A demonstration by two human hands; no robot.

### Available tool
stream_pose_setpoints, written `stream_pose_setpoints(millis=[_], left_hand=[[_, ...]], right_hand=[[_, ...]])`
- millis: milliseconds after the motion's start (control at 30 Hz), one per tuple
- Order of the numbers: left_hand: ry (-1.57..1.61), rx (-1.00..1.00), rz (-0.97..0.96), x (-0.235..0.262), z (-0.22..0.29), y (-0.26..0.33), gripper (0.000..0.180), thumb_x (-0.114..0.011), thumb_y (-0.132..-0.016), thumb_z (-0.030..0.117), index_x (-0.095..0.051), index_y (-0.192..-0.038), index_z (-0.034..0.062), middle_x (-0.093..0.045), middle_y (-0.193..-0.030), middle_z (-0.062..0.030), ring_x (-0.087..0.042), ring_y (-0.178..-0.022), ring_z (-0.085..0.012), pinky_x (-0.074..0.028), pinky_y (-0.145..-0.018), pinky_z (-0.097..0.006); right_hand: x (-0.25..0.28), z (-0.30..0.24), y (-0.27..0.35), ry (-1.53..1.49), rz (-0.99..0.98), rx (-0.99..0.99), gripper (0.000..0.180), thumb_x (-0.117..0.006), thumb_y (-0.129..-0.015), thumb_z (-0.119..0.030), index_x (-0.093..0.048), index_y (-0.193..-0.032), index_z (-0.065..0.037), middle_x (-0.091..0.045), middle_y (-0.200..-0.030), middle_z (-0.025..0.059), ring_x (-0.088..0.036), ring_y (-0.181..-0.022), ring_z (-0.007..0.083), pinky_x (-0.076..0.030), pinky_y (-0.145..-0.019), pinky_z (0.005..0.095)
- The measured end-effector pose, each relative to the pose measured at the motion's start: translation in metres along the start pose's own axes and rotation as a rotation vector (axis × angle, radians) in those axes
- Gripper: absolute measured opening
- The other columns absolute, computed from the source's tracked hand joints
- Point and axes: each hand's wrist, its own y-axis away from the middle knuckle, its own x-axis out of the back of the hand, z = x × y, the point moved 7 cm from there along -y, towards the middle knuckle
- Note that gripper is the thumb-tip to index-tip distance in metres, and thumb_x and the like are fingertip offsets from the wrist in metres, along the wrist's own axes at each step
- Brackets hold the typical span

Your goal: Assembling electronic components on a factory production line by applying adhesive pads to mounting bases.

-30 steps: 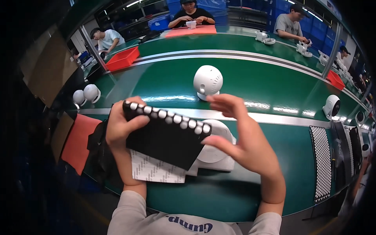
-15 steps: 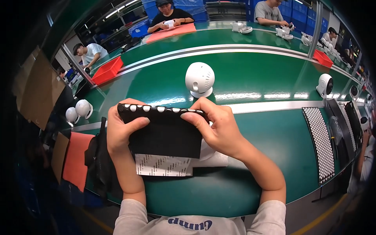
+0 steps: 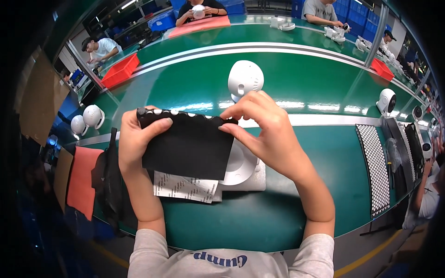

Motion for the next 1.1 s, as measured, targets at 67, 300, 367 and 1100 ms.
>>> stream_pose_setpoints(millis=[67,300,367,1100], left_hand=[[0.001,0.002,-0.006,0.002,0.001,-0.003,0.011,-0.068,-0.069,0.004,-0.057,-0.068,0.0002,-0.055,-0.062,0.0024,-0.049,-0.055,-0.0025,-0.038,-0.048,-0.016],[-0.058,0.005,-0.02,-0.01,-0.004,-0.011,0.012,-0.067,-0.07,0.006,-0.058,-0.071,-0.0016,-0.056,-0.063,0.0019,-0.05,-0.057,-0.0032,-0.039,-0.05,-0.017],[-0.045,0.034,-0.02,-0.008,-0.01,-0.014,0.012,-0.067,-0.07,0.006,-0.058,-0.072,-0.0017,-0.056,-0.064,0.002,-0.05,-0.058,-0.0033,-0.039,-0.051,-0.017],[-0.014,-0.221,-0.367,0.091,0.007,0.009,0.03,-0.07,-0.06,0.002,-0.06,-0.088,-0.006,-0.061,-0.085,-0.0104,-0.058,-0.078,-0.0157,-0.044,-0.073,-0.024]], right_hand=[[-0.007,0.001,-0.004,-0.012,0.019,-0.029,0.021,-0.069,-0.063,-0.001,-0.06,-0.082,-0.004,-0.056,-0.075,0.0029,-0.048,-0.067,0.0131,-0.037,-0.057,0.0247],[-0.008,0.018,0.001,-0.064,-0.024,-0.044,0.017,-0.067,-0.063,0.002,-0.059,-0.076,-0.004,-0.055,-0.073,0.0027,-0.048,-0.066,0.0127,-0.036,-0.054,0.023],[-0.006,0.01,0.004,0.001,-0.001,0.115,0.019,-0.066,-0.062,0.004,-0.058,-0.077,-0.004,-0.052,-0.071,0.0048,-0.05,-0.066,0.0169,-0.039,-0.054,0.0262],[-0.065,0.016,-0.005,-0.414,-0.271,-0.429,0.02,-0.053,-0.079,0.0,-0.04,-0.094,0.0,-0.054,-0.079,0.0055,-0.044,-0.065,0.0071,-0.039,-0.06,0.0205]])
